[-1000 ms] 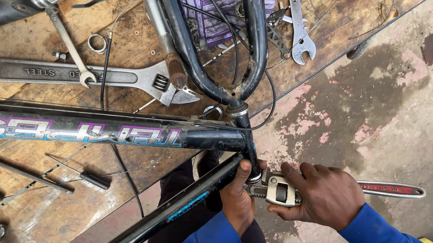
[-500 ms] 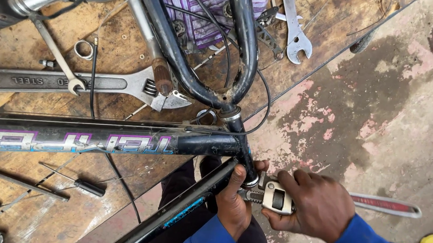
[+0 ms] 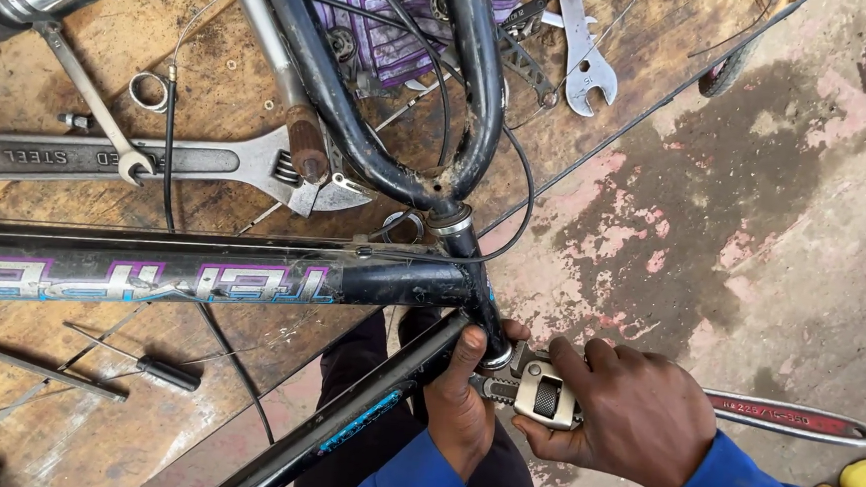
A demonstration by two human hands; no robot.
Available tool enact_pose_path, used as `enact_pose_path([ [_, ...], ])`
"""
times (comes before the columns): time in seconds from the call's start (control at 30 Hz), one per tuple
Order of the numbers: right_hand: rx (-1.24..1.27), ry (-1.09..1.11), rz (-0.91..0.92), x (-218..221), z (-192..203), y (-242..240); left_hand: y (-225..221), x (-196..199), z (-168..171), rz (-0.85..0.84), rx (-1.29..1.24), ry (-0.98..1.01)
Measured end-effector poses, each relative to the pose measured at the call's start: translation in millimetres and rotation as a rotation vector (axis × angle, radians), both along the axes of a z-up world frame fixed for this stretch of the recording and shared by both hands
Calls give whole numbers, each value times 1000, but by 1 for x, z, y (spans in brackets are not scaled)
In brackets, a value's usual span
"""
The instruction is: Removing headset components from a bicycle frame using a pipe wrench and an open-end wrench.
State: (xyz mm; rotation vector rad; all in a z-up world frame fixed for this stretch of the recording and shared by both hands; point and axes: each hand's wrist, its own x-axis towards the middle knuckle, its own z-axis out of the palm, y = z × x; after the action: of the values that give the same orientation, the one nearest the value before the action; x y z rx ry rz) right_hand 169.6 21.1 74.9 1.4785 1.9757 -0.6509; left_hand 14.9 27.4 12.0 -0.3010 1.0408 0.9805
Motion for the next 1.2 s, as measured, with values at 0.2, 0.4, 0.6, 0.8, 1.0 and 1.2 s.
enact_pose_path([
  [0.2, 41, -88, 39, -10, 10, 0, -2, -5, -5, -101, 11, 3],
  [0.4, -32, -52, -10, -5, -1, 1, -8, 3, -14, -13, -8, -57],
  [0.6, 106, 7, 37, 1, -11, 6, -8, 6, -19, 31, -9, -26],
  [0.8, 50, 10, 46, 5, -15, 9, -3, 7, -14, 63, 15, 34],
  [1.0, 138, 101, 83, 10, -22, 15, -3, 6, -14, -4, 0, 41],
  [1.2, 122, 139, 90, 13, -26, 16, -3, 8, -13, 11, -104, 13],
])
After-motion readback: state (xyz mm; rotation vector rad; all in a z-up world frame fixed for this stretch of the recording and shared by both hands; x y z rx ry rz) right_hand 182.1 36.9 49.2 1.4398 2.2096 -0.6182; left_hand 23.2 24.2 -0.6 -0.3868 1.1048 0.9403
